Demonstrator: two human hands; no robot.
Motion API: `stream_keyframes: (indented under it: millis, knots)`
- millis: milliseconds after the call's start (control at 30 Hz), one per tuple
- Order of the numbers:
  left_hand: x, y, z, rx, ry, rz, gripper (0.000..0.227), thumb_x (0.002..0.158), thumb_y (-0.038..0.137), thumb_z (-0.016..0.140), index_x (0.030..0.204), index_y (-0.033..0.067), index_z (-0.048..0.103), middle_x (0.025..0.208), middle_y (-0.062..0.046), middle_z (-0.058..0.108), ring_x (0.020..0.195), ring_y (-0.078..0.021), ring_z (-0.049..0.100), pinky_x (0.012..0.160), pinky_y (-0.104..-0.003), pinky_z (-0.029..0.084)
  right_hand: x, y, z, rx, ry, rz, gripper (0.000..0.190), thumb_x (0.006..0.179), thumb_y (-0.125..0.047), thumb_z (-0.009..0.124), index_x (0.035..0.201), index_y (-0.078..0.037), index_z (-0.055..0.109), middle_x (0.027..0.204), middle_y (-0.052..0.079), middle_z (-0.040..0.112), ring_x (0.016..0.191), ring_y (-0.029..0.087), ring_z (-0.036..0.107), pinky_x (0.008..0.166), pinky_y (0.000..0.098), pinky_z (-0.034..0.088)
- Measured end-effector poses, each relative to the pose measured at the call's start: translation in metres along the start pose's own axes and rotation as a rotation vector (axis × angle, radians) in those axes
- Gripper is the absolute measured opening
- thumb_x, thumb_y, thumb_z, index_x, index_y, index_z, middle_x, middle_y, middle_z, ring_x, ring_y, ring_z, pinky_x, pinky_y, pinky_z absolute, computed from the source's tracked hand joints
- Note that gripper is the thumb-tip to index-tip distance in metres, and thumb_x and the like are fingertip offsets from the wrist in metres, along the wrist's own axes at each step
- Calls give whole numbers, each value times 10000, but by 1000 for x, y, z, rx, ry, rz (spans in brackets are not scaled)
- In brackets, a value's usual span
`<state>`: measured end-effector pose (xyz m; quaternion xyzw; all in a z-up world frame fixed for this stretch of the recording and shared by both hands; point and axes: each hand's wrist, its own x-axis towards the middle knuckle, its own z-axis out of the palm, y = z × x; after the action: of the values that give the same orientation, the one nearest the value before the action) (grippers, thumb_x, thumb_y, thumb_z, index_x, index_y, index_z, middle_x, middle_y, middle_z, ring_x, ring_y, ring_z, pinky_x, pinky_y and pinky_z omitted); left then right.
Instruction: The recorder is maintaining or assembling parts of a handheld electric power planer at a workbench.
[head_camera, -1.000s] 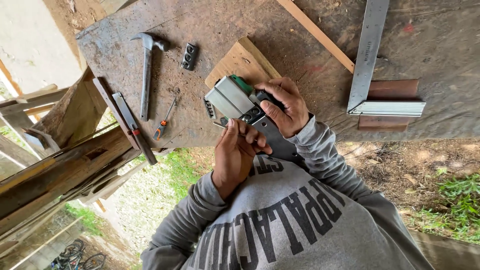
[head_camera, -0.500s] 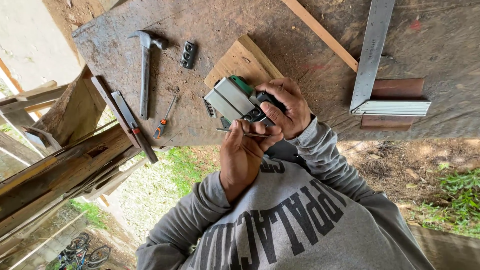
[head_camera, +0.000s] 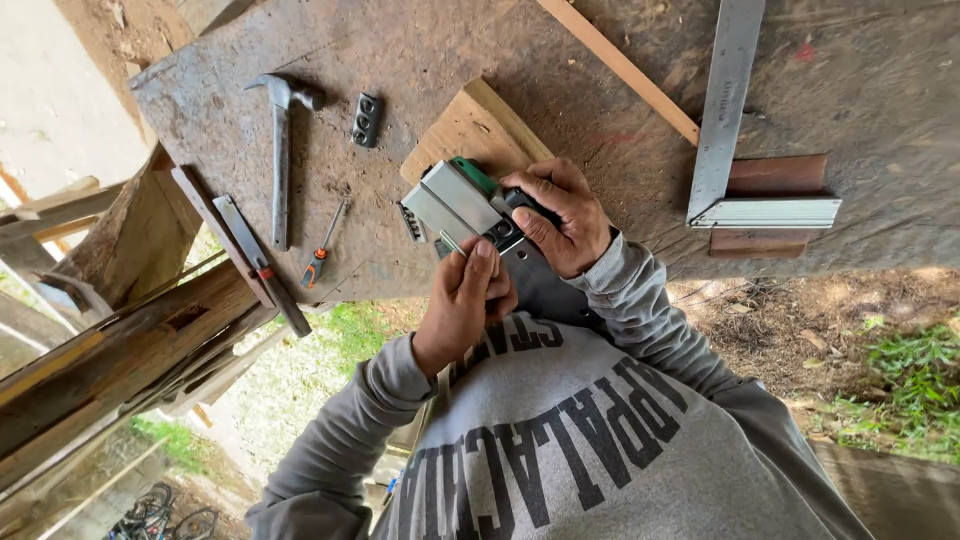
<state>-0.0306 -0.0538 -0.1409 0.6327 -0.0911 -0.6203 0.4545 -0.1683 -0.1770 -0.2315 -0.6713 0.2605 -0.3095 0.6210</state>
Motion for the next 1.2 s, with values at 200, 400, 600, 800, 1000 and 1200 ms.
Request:
stream_keyframes:
  millis: [200, 400, 600, 800, 1000, 1200]
  knots:
    - [-17, 26, 38, -281, 21, -67, 306, 1102, 354, 388, 944, 97, 437, 736, -54, 432, 595, -242, 550, 505, -374, 489, 1, 0, -1, 21, 19, 16, 361, 1066, -265, 629, 1323, -13, 658, 1220, 153, 614, 1130, 308, 600, 997, 406, 502]
    - [-3, 13, 33, -447, 20, -81, 318, 1145, 366, 375, 985, 100, 446, 774, -47, 431, 712, -263, 588, 611, -450, 552, 2, 3, -1, 39, 9, 25, 373, 1056, -276, 628, 1320, -14, 659, 1185, 159, 611, 1076, 298, 609, 954, 402, 509]
    - [-4, 8, 46, -622, 32, 35, 381, 1152, 388, 340, 987, 67, 463, 867, -79, 510, 866, -283, 641, 849, -513, 603, 0, 12, 2, 24, 27, -27, 379, 1051, -292, 637, 1304, -12, 674, 1153, 152, 618, 1044, 295, 607, 936, 415, 511]
    - [-3, 14, 48, -718, 81, 1, 350, 1108, 370, 345, 950, 78, 455, 898, -103, 567, 960, -326, 690, 887, -493, 618, -2, 8, 3, 62, 41, 11, 381, 1036, -315, 658, 1289, -32, 682, 1117, 148, 612, 1014, 286, 608, 910, 403, 518]
    - [0, 1, 27, -312, 42, -83, 313, 1163, 339, 433, 980, 86, 465, 777, -49, 476, 598, -148, 486, 492, -260, 398, 0, 3, -1, 42, 6, 34, 377, 1045, -299, 657, 1308, -30, 673, 1139, 149, 611, 1043, 297, 609, 925, 408, 510]
    - [5, 14, 8, 180, -108, -105, 301, 1195, 280, 405, 960, 93, 425, 752, 11, 370, 614, -96, 351, 526, -261, 303, -1, 4, 0, 55, 26, 15, 367, 1052, -273, 651, 1316, -18, 669, 1157, 167, 595, 1055, 304, 611, 928, 407, 518]
